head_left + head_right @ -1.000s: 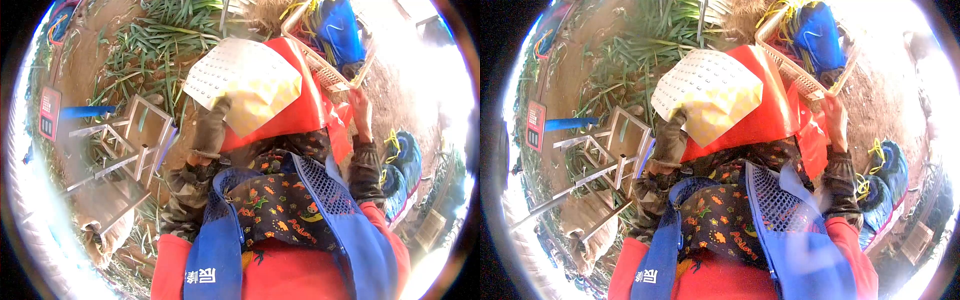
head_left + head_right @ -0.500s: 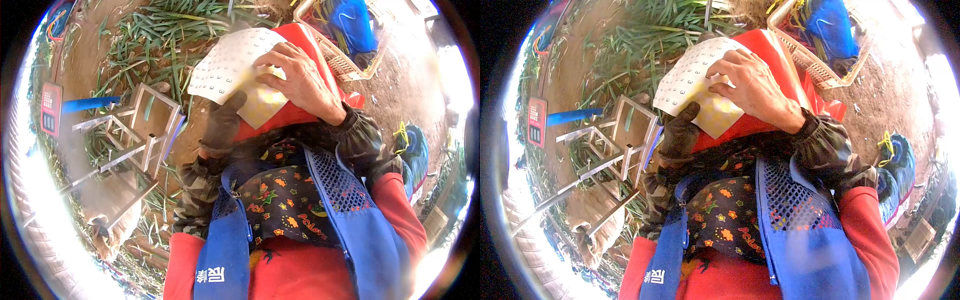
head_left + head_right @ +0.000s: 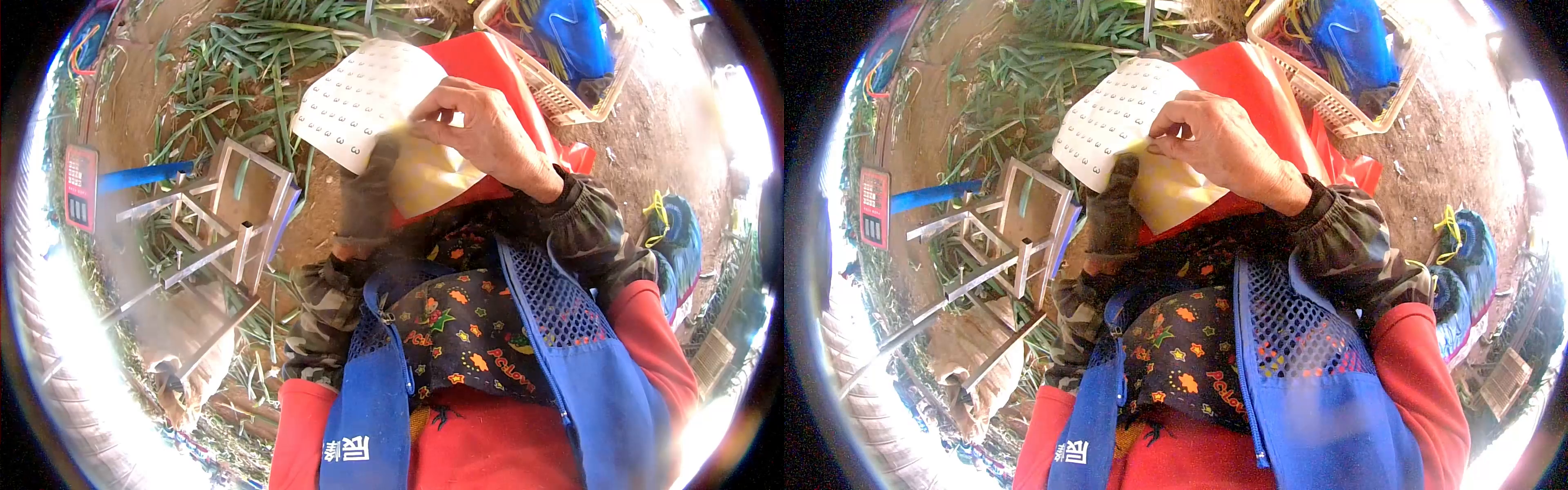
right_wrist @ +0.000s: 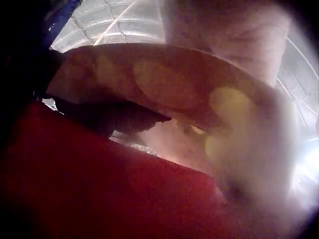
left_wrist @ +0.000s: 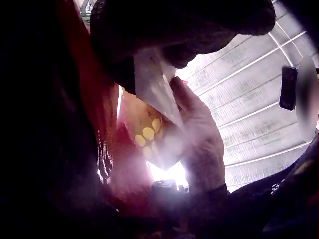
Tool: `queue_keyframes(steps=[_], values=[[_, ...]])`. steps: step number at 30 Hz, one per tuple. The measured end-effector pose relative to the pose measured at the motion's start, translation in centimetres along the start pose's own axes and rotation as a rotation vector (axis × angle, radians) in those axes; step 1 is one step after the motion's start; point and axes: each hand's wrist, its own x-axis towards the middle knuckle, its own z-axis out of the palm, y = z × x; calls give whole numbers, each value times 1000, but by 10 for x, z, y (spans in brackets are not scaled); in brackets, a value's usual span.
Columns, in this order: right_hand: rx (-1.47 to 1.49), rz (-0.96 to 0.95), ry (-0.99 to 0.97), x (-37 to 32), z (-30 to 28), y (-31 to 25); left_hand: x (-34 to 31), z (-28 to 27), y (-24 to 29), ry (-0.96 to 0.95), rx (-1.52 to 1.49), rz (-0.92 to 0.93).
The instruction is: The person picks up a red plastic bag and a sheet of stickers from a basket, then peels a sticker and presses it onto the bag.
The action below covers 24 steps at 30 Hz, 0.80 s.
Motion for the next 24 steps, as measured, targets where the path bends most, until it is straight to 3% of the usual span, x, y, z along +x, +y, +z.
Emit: queue_keyframes(steps=[6, 9, 12, 24], values=[[127, 72, 12, -2, 3, 1, -1, -2, -1, 23, 113, 53], [320, 253, -67, -1, -2, -2, -2, -4, -1, 29, 137, 58], [516, 296, -114, 0, -4, -1, -6, 2, 1, 54, -22, -32], [620, 341, -174, 0, -4, 6, -7, 3, 0, 56, -9, -25]])
